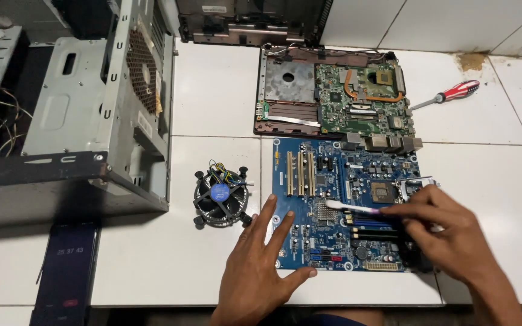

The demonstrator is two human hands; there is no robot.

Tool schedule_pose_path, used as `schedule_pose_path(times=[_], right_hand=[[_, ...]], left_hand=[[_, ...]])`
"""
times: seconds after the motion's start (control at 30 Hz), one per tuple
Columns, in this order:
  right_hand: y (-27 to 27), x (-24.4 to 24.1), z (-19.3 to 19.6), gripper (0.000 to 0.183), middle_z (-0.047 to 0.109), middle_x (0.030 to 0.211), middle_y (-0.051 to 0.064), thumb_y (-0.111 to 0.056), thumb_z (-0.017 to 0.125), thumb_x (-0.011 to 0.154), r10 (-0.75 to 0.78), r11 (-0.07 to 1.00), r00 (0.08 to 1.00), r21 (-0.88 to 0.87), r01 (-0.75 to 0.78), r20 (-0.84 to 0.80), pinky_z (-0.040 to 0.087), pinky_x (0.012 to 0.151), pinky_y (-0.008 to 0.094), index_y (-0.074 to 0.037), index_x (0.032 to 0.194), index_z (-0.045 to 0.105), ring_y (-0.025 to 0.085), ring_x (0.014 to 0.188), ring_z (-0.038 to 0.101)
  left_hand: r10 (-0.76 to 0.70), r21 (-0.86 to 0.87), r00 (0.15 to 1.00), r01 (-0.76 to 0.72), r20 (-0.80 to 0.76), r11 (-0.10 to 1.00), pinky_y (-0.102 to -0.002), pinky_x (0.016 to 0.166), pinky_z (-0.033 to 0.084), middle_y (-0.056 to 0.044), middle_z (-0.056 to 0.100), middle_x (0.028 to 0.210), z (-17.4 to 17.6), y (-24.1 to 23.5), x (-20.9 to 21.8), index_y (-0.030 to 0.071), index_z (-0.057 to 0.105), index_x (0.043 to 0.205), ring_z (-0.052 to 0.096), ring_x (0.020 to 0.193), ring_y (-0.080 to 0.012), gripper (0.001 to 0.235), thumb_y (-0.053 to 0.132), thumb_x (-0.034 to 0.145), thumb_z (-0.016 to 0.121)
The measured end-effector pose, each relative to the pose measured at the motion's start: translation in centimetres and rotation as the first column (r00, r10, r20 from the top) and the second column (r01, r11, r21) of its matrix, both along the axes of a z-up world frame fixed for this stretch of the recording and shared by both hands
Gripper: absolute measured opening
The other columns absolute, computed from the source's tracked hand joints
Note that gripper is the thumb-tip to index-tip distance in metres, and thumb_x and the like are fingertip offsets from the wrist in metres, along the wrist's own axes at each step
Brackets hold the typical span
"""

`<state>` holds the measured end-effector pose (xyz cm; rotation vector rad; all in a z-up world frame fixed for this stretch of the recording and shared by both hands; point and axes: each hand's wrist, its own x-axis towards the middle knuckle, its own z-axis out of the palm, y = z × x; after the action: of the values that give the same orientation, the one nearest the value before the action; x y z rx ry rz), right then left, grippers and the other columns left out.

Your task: The person cleans a computer motherboard and a CPU fan using a toothbrush. They scrub various components on the motherboard, then pick up the fan to clean its blades and heatsink before placing it back on the table.

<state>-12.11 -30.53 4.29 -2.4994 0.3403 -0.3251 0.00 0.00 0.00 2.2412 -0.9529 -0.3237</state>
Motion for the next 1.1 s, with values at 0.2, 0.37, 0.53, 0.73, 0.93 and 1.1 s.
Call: schedule_pose_path(times=[0.2, 0.37, 0.53, 0.73, 0.93, 1.1], right_hand=[[-1.3, 0.1, -1.1, 0.04, 0.064, 0.085, 0.002, -0.003, 0.065, 0.085, 0.062, 0.991, 0.995, 0.117, -0.071, 0.075, 0.044, 0.058, 0.025, -0.019, 0.115, 0.086, 0.014, 0.077, 0.057], [-1.4, 0.3, 0.8, 0.036, 0.058, 0.085, 0.002, 0.001, 0.067, 0.086, -0.163, 0.979, 0.985, -0.11, 0.169, 0.065, 0.041, 0.068, 0.032, -0.016, 0.11, 0.087, 0.016, 0.077, 0.056], [-0.7, 5.1, 0.1, 0.036, 0.06, 0.093, 0.0, -0.013, 0.072, 0.09, 0.122, 0.986, 0.99, -0.124, -0.112, 0.074, 0.047, 0.064, 0.028, -0.029, 0.12, 0.082, 0.015, 0.08, 0.057], [-0.7, 7.4, 0.8, 0.048, 0.059, 0.095, 0.0, -0.004, 0.072, 0.088, 0.121, 0.979, 0.992, -0.167, -0.116, 0.023, 0.05, 0.063, 0.028, -0.03, 0.128, 0.078, 0.016, 0.082, 0.056], [0.1, 8.2, -0.7, 0.048, 0.057, 0.1, 0.002, -0.006, 0.07, 0.091, 0.135, 0.968, 0.99, -0.211, -0.139, -0.036, 0.056, 0.061, 0.028, -0.032, 0.13, 0.073, 0.016, 0.081, 0.058], [1.3, 8.7, 0.5, 0.053, 0.063, 0.11, 0.004, -0.003, 0.072, 0.087, 0.151, 0.969, 0.984, -0.185, -0.165, -0.092, 0.063, 0.058, 0.024, -0.038, 0.127, 0.075, 0.016, 0.081, 0.063]], left_hand=[[0.009, -0.052, 0.998, -0.006, 0.061, 0.999, -0.061, 0.111, 0.037, -0.009, 0.018, 0.175, -0.3, -0.2, -0.1, 0.016, 0.045, 0.159, 0.034, 0.153, -0.0357, 0.095, 0.056, 0.083, 0.087], [-0.013, 0.039, 1.0, 0.014, -0.02, 0.999, -0.064, 0.113, 0.034, -0.003, 0.009, 0.178, -0.5, -0.3, -0.1, 0.021, 0.036, 0.164, 0.025, 0.154, -0.0438, 0.1, 0.062, 0.086, 0.084], [-0.002, 0.011, 0.999, 0.002, -0.032, 1.0, -0.065, 0.111, 0.036, -0.003, 0.01, 0.177, -0.2, -0.1, -0.1, 0.022, 0.04, 0.162, 0.028, 0.153, -0.0441, 0.097, 0.06, 0.085, 0.085], [-0.001, 0.005, 1.0, 0.001, -0.013, 1.0, -0.064, 0.111, 0.038, -0.002, 0.01, 0.177, -0.3, -0.4, 0.1, 0.023, 0.039, 0.162, 0.03, 0.152, -0.0433, 0.096, 0.062, 0.086, 0.082], [-0.008, 0.011, 1.0, 0.008, -0.017, 1.0, -0.063, 0.11, 0.039, -0.001, 0.01, 0.177, -0.5, -0.2, 0.0, 0.023, 0.04, 0.161, 0.031, 0.151, -0.0428, 0.095, 0.062, 0.085, 0.082], [-0.025, 0.05, 0.998, 0.028, -0.064, 0.998, -0.061, 0.114, 0.031, -0.001, 0.006, 0.178, -0.3, -0.1, 0.0, 0.022, 0.038, 0.163, 0.024, 0.154, -0.042, 0.095, 0.064, 0.088, 0.077]])
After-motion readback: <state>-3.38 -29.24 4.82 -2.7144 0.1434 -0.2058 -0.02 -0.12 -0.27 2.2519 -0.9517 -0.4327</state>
